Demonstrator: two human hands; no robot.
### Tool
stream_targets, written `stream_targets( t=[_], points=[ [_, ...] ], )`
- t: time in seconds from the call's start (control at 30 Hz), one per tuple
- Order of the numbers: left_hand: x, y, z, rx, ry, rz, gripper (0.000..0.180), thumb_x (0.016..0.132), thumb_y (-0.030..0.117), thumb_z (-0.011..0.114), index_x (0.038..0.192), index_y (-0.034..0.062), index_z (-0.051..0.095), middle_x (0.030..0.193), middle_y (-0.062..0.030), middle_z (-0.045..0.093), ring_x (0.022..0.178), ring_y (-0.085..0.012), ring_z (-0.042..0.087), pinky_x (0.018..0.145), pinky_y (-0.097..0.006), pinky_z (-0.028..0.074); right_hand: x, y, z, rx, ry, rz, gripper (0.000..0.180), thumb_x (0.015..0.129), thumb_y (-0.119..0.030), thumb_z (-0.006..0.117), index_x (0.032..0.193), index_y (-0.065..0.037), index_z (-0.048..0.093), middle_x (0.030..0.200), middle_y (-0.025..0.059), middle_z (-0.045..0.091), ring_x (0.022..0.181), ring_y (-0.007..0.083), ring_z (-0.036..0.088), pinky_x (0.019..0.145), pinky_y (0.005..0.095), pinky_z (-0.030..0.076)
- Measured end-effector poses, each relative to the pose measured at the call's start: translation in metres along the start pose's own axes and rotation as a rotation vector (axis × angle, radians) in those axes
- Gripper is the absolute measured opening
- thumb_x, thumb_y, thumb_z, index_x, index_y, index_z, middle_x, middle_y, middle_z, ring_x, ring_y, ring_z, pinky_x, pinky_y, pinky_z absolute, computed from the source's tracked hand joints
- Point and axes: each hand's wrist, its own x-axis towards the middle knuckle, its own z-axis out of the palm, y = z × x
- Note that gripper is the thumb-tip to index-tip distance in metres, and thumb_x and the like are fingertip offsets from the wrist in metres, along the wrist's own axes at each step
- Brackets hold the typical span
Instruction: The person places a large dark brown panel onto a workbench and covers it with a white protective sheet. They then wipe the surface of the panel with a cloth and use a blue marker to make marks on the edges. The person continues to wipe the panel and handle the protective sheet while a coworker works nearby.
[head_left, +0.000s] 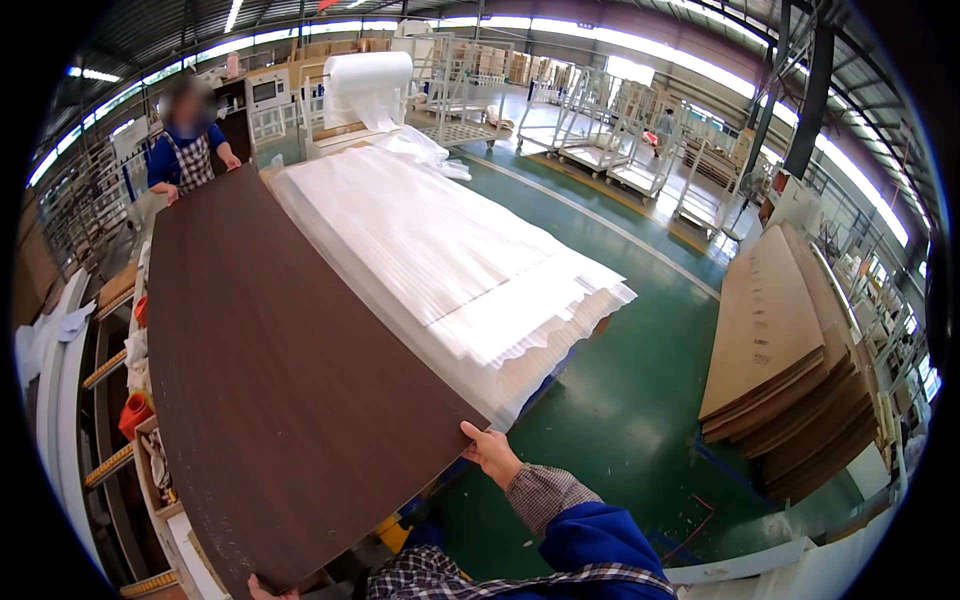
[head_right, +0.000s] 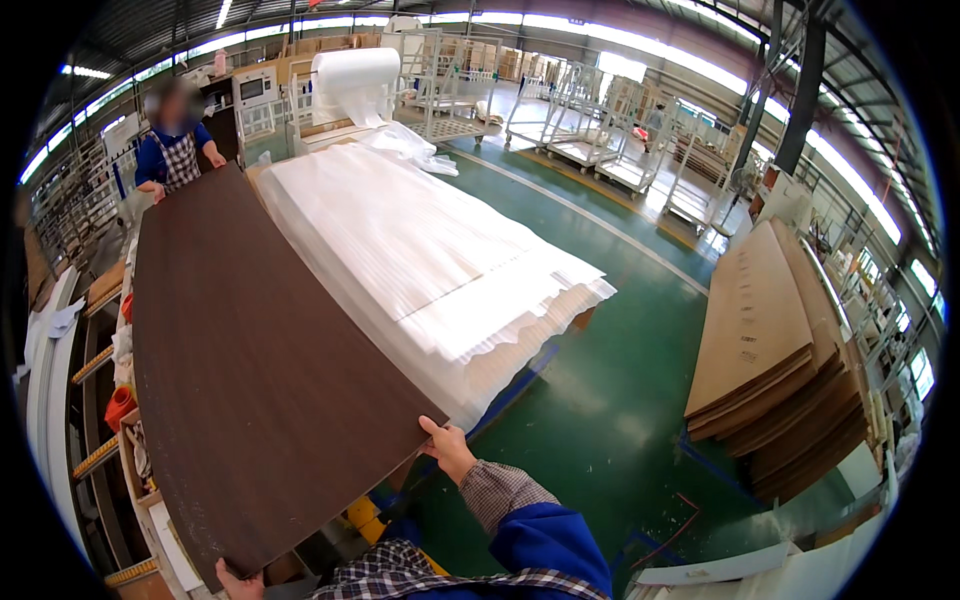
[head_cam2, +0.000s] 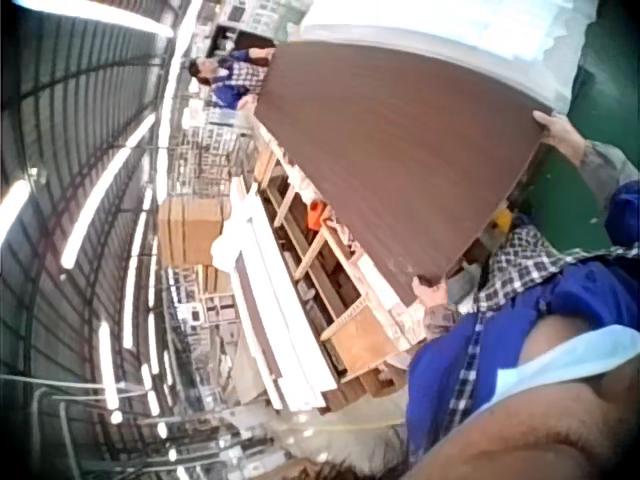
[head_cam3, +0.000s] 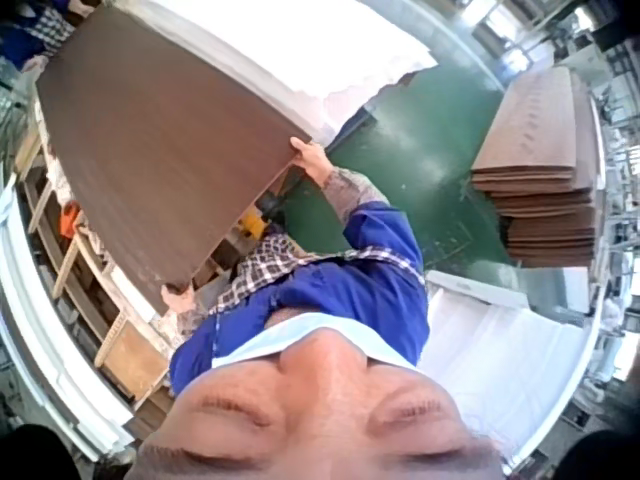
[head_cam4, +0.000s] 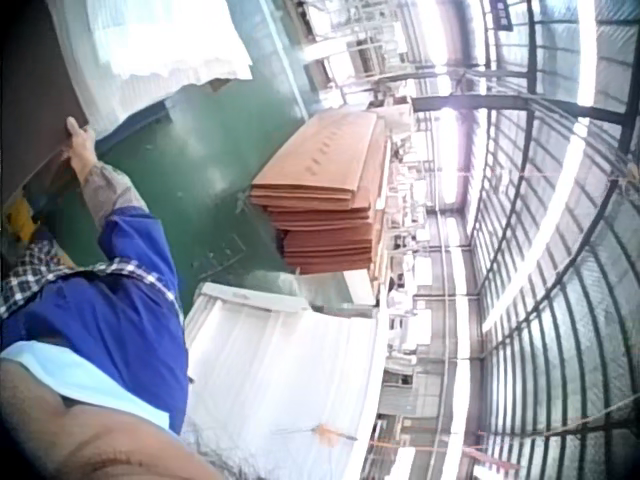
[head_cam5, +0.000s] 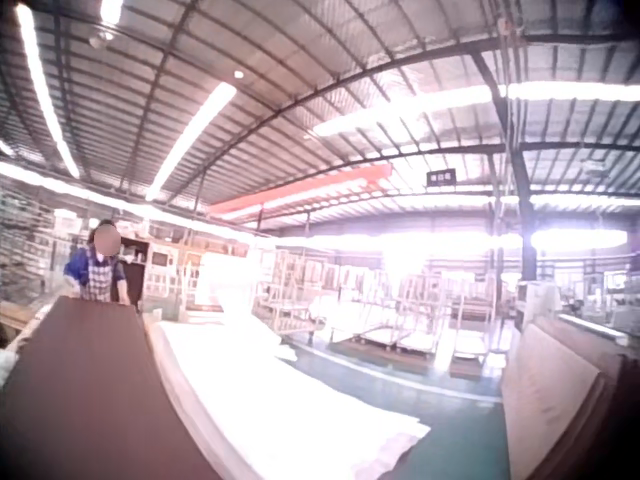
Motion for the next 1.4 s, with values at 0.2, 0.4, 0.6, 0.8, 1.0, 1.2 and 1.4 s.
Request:
stream_targets(
  t=[0.2,0.4,0.6,0.8,1.0,1.2,1.4],
  points=[
    [0.023,-0.146,0.105,0.350,0.190,0.613,0.044,0.063,0.023,0.075,0.094,-0.0042,0.061,0.091,-0.0185,0.061,0.084,-0.0300,0.058,0.075,-0.039,0.049,0.080,-0.085,-0.074,0.018,-0.028,-0.015,0.034,0.084,-0.025,0.065,0.106,-0.001,0.056,0.097,0.0062,0.063,0.086,0.0185,0.060,0.081,0.0347,0.048],
    [-0.022,-0.180,0.211,-0.013,-0.041,0.049,0.047,0.070,0.024,0.067,0.108,-0.0006,0.055,0.107,-0.0176,0.056,0.093,-0.0287,0.054,0.081,-0.040,0.046,0.144,-0.143,-0.150,-0.006,0.073,0.106,0.037,0.085,-0.023,0.063,0.114,-0.001,0.053,0.105,0.0089,0.061,0.089,0.0215,0.061,0.079,0.0356,0.049],
    [-0.067,-0.262,0.339,-0.398,0.087,-0.195,0.058,0.083,0.041,0.050,0.128,0.0061,0.041,0.131,-0.0113,0.044,0.117,-0.0302,0.044,0.097,-0.046,0.039,0.213,-0.221,-0.242,0.087,0.018,-0.024,0.030,0.085,-0.020,0.063,0.107,-0.001,0.056,0.097,0.0062,0.063,0.084,0.0193,0.061,0.074,0.0346,0.049],
    [-0.084,-0.380,0.467,-0.593,0.063,-0.251,0.044,0.078,0.034,0.053,0.115,0.0087,0.048,0.114,-0.0106,0.052,0.105,-0.0289,0.051,0.091,-0.048,0.043,0.306,-0.331,-0.337,0.064,-0.005,0.009,0.040,0.086,-0.020,0.062,0.119,-0.002,0.049,0.113,0.0119,0.056,0.099,0.0255,0.056,0.082,0.0389,0.047],
    [-0.084,-0.455,0.553,-0.497,0.016,-0.369,0.048,0.077,0.033,0.050,0.115,0.0025,0.046,0.119,-0.0143,0.049,0.110,-0.0306,0.048,0.094,-0.047,0.040,0.390,-0.397,-0.404,-0.004,-0.113,-0.058,0.033,0.089,-0.027,0.057,0.115,-0.007,0.052,0.108,0.0063,0.060,0.098,0.0201,0.058,0.084,0.0340,0.048],
    [-0.060,-0.488,0.594,-0.421,0.068,-0.207,0.039,0.074,0.030,0.052,0.101,0.0008,0.050,0.100,-0.0144,0.058,0.090,-0.0298,0.059,0.077,-0.042,0.051,0.448,-0.400,-0.434,0.001,-0.078,0.043,0.025,0.088,-0.028,0.057,0.105,-0.009,0.055,0.095,0.0039,0.062,0.085,0.0181,0.060,0.074,0.0320,0.052],
    [-0.024,-0.477,0.611,-0.355,0.196,-0.202,0.039,0.074,0.026,0.052,0.103,-0.0012,0.047,0.098,-0.0162,0.056,0.088,-0.0321,0.059,0.082,-0.047,0.050,0.477,-0.385,-0.432,0.020,-0.098,0.137,0.031,0.090,-0.029,0.055,0.111,-0.006,0.053,0.107,0.0078,0.059,0.092,0.0203,0.059,0.080,0.0328,0.051]
  ],
)
